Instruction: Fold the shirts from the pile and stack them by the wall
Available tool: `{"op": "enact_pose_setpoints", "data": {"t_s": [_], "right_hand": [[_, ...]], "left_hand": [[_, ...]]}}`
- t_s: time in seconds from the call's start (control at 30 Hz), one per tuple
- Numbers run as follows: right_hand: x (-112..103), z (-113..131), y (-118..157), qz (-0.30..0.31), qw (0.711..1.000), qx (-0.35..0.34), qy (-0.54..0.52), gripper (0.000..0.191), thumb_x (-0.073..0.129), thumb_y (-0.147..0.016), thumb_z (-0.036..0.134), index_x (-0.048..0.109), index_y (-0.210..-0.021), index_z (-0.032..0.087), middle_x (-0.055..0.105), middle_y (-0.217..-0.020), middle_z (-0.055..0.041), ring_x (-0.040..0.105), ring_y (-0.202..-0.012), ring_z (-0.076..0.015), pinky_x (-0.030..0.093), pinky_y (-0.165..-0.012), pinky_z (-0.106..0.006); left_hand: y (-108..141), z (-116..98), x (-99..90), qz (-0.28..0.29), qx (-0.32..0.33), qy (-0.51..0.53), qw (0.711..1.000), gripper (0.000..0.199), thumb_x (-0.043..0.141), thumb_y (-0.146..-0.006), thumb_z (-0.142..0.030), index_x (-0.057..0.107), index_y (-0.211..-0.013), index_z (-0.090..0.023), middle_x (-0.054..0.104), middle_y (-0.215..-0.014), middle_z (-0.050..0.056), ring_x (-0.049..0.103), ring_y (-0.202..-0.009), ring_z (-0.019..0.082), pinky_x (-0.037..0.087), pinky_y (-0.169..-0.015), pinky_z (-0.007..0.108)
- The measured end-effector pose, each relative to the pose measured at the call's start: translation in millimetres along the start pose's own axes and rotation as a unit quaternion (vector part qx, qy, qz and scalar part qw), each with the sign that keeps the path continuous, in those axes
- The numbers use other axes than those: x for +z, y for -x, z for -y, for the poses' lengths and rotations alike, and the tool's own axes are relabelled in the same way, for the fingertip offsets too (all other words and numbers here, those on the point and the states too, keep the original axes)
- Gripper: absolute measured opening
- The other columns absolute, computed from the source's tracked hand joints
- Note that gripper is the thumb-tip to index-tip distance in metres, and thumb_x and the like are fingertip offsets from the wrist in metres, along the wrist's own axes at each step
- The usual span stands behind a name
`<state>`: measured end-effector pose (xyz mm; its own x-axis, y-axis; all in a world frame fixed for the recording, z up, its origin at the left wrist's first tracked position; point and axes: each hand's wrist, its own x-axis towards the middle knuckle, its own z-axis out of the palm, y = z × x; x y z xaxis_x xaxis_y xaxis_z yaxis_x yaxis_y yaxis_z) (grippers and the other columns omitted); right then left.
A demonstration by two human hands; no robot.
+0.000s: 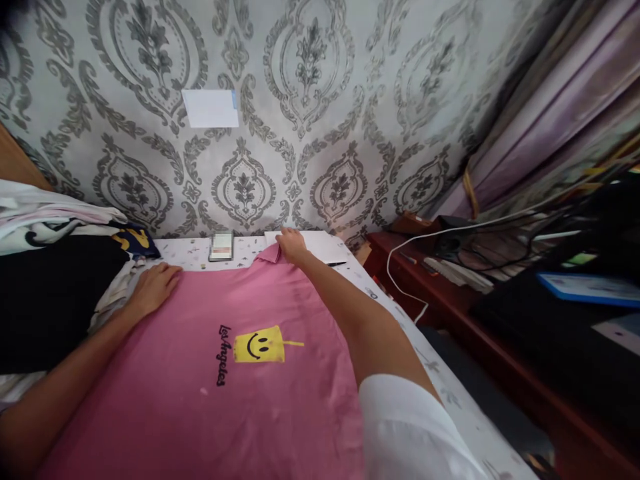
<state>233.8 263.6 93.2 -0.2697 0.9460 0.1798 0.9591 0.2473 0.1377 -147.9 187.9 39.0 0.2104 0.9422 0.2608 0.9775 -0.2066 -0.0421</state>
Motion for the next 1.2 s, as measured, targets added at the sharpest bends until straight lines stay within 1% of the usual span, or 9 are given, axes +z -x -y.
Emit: {"op": "enact_pose_setpoints", "data": {"t_s": [0.23, 0.37, 0.5, 0.7, 0.83, 0.9, 0.97, 1.07, 1.2], "right_hand": [[-54, -15, 23, -0.073, 0.994, 0.053, -0.057, 0.037, 0.036, -0.095, 0.014, 0.06, -0.123, 0.011, 0.071, -0.109, -0.0166, 0.061, -0.097, -0.0279, 0.041, -0.084, -0.034], [-83, -20, 62, -0.086, 0.989, 0.046, -0.112, 0.036, 0.039, -0.093, 0.016, 0.062, -0.12, 0.014, 0.073, -0.095, -0.0096, 0.06, -0.083, -0.0243, 0.038, -0.074, -0.03], [-103, -17, 115, -0.065, 0.991, 0.028, -0.116, 0.03, 0.045, -0.093, 0.02, 0.067, -0.113, 0.016, 0.072, -0.087, -0.0059, 0.06, -0.079, -0.0211, 0.034, -0.07, -0.028], [-107, 18, 224, 0.093, 0.988, -0.032, -0.121, 0.023, 0.049, -0.093, 0.018, 0.071, -0.098, 0.02, 0.072, -0.084, -0.0062, 0.063, -0.077, -0.0199, 0.036, -0.069, -0.027], [-88, 31, 272, 0.221, 0.937, -0.087, -0.257, 0.012, 0.062, -0.084, 0.02, 0.072, -0.089, 0.024, 0.071, -0.08, -0.0019, 0.061, -0.071, -0.0175, 0.039, -0.065, -0.026], [-76, 23, 273, 0.216, 0.906, -0.062, -0.358, 0.011, 0.065, -0.082, 0.027, 0.072, -0.09, 0.023, 0.07, -0.079, -0.0009, 0.06, -0.069, -0.0163, 0.041, -0.063, -0.025], [-64, 7, 258, 0.148, 0.891, 0.035, -0.427, 0.018, 0.06, -0.086, 0.033, 0.071, -0.088, 0.019, 0.068, -0.077, -0.001, 0.059, -0.068, -0.0148, 0.041, -0.061, -0.024], [-45, -17, 222, 0.017, 0.885, 0.265, -0.383, 0.019, 0.057, -0.087, 0.032, 0.065, -0.076, 0.017, 0.061, -0.07, -0.0001, 0.054, -0.065, -0.0126, 0.036, -0.057, -0.023], [-23, -33, 184, 0.02, 0.869, 0.359, -0.34, 0.032, 0.065, -0.084, 0.04, 0.056, -0.062, 0.018, 0.05, -0.057, 0.0002, 0.051, -0.06, -0.0149, 0.032, -0.053, -0.025]], "left_hand": [[-6, -9, -26.3, 0.011, -0.006, -0.027, 1.0, 0.033, 0.035, -0.097, -0.026, 0.067, -0.1, -0.017, 0.066, -0.107, 0.013, 0.06, -0.107, 0.028, 0.046, -0.093, 0.041], [6, -20, -59.8, 0.018, -0.022, -0.026, 0.999, 0.03, 0.035, -0.098, -0.024, 0.063, -0.101, -0.015, 0.07, -0.105, 0.014, 0.064, -0.102, 0.028, 0.046, -0.089, 0.04], [37, -28, -97.3, 0.012, 0.046, -0.085, 0.995, 0.031, 0.03, -0.101, -0.024, 0.059, -0.102, -0.013, 0.07, -0.103, 0.013, 0.066, -0.093, 0.027, 0.045, -0.09, 0.04], [102, -26, -104.3, 0.01, 0.17, -0.162, 0.972, 0.032, 0.034, -0.09, -0.008, 0.063, -0.104, -0.016, 0.071, -0.1, 0.01, 0.067, -0.096, 0.027, 0.035, -0.109, 0.049], [131, -19, -82.4, 0.064, 0.188, -0.121, 0.973, 0.047, 0.034, -0.084, -0.005, 0.07, -0.111, -0.019, 0.074, -0.11, 0.013, 0.069, -0.103, 0.03, 0.041, -0.106, 0.05], [136, -16, -75.4, 0.072, 0.183, -0.104, 0.975, 0.05, 0.033, -0.085, -0.008, 0.072, -0.112, -0.02, 0.074, -0.114, 0.013, 0.068, -0.107, 0.031, 0.044, -0.103, 0.049], [136, -15, -74.0, 0.075, 0.178, -0.104, 0.976, 0.052, 0.031, -0.086, -0.01, 0.073, -0.115, -0.019, 0.074, -0.116, 0.014, 0.068, -0.109, 0.031, 0.045, -0.104, 0.048], [133, -17, -78.5, 0.098, 0.173, -0.11, 0.974, 0.054, 0.028, -0.088, -0.013, 0.071, -0.12, -0.017, 0.073, -0.121, 0.015, 0.068, -0.111, 0.031, 0.048, -0.102, 0.046], [132, -20, -83.3, 0.118, 0.149, -0.103, 0.976, 0.053, 0.027, -0.089, -0.013, 0.071, -0.119, -0.018, 0.073, -0.119, 0.015, 0.07, -0.105, 0.03, 0.053, -0.093, 0.043]]}}
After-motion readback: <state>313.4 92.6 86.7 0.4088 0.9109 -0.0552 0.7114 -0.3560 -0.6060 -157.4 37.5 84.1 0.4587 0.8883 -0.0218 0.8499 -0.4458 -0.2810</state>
